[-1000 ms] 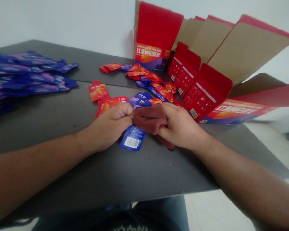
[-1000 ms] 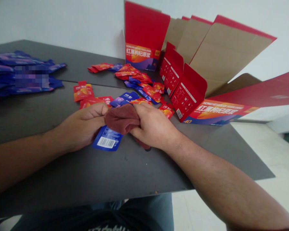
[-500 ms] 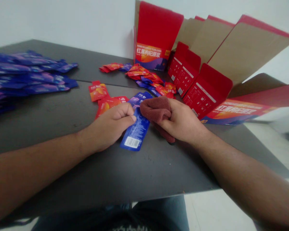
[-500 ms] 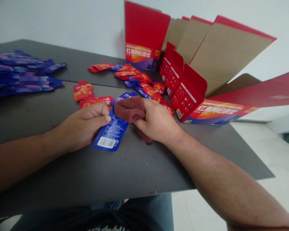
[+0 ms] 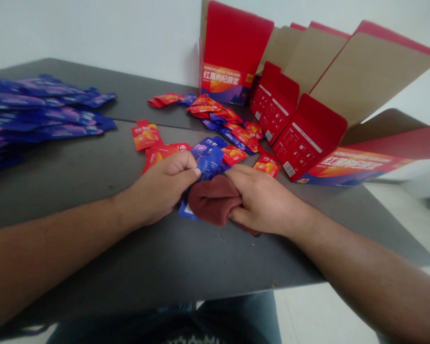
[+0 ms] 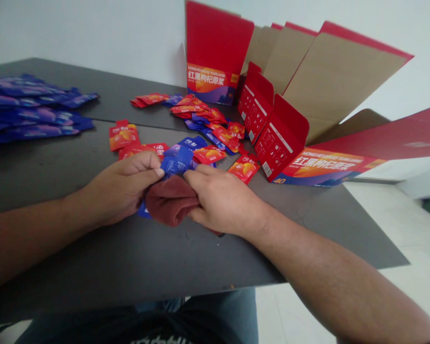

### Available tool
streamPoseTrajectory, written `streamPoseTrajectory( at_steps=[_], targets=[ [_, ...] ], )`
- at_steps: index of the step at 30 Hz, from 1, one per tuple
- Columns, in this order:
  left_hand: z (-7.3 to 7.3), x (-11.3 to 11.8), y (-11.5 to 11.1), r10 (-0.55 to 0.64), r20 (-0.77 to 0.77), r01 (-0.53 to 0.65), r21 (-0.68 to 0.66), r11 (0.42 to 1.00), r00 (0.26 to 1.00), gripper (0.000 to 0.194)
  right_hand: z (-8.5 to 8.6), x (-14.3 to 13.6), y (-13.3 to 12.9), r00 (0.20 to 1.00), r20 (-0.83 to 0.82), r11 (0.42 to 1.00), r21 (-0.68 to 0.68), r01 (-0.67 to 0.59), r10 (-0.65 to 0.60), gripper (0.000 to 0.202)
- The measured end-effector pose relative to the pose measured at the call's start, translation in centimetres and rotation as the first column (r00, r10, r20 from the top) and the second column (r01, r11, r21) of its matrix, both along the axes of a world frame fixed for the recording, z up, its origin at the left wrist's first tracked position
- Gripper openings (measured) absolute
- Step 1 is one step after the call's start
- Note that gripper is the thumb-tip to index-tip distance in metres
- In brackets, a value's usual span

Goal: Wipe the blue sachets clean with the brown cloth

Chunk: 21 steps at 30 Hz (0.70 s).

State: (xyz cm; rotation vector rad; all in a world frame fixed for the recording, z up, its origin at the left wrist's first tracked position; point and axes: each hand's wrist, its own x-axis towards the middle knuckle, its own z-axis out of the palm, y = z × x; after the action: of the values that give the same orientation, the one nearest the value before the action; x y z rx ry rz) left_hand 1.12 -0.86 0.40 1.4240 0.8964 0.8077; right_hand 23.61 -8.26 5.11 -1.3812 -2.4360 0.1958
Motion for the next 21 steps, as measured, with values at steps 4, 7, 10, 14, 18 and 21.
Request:
streamPoseTrajectory(
  at_steps=[4, 7, 10, 14, 18, 21],
  targets=[
    [0.0, 0.1, 0.0, 0.011, -0.003, -0.011, 0.014, 1.0, 1.0, 0.02, -0.2, -0.2, -0.4, 0.999, 0.028, 0.998, 0.043, 0.039, -0.041, 0.015],
    [0.1, 0.0, 0.0, 0.025, -0.031, -0.023, 0.07, 0.997, 0.999, 0.019, -0.2, -0.7, -0.8, 0.997, 0.041, 0.994, 0.087, 0.063, -0.067, 0.014],
    [0.8, -0.2, -0.2, 0.048, -0.117, -0.029, 0.158, 0.987, 0.992, 0.02, -0.1, -1.6, -1.6, 0.992, 0.099, 0.996, 0.043, -0.083, 0.079, 0.013],
    [1.1, -0.3, -0.2, 0.07, -0.19, -0.029, 0.213, 0.977, 0.979, 0.019, -0.1, -1.9, -2.0, 0.983, 0.138, 0.99, 0.058, -0.13, 0.121, 0.016],
    [0.8, -0.2, -0.2, 0.043, -0.14, -0.017, 0.179, 0.984, 0.989, 0.02, -0.3, -1.6, -1.6, 0.997, 0.082, 0.995, 0.101, 0.001, -0.009, 0.015],
    [1.1, -0.1, -0.3, 0.063, -0.146, -0.039, 0.16, 0.986, 0.987, 0.019, -0.4, -1.8, -1.6, 0.99, 0.106, 0.992, 0.073, -0.104, 0.095, 0.015]
  ],
)
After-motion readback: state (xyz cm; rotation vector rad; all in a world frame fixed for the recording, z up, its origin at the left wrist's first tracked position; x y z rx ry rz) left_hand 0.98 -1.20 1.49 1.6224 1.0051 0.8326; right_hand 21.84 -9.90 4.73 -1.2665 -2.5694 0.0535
